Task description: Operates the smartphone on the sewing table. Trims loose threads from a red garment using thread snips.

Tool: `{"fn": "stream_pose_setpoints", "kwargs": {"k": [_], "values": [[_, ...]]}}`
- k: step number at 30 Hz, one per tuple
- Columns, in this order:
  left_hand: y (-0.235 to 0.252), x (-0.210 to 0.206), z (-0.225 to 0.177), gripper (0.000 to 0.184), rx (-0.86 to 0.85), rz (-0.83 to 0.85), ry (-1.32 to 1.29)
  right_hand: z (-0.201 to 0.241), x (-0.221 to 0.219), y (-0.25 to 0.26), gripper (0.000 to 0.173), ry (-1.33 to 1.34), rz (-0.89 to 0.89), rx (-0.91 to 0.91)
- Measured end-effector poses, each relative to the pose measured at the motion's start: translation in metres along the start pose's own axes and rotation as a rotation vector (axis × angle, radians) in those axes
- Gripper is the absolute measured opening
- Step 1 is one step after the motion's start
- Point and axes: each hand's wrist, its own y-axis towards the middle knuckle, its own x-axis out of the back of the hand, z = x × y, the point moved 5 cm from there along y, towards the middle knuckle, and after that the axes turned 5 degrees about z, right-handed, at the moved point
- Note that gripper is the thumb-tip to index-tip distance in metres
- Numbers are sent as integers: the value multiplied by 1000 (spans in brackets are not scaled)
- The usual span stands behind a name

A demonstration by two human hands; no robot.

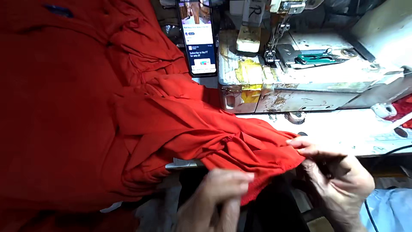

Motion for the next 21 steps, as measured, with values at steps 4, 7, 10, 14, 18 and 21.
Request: {"fn": "stream_pose_setpoints", "kwargs": {"k": [4,7,10,14,18,21], "values": [[61,-7,26,32,321,79,-432,-9,7,28,9,208,78,-282],[79,-25,41,19,596,167,-527,-27,6,32,8,208,98,-439],[87,-33,47,9,701,228,-409,-40,1,30,5,177,95,-462],[90,-31,38,23,711,271,-383,-37,2,31,7,133,83,-435],[93,-33,48,12,725,306,-400,-37,6,29,9,118,88,-443],[95,-32,58,9,715,362,-471,-39,5,28,8,124,81,-466]]}}
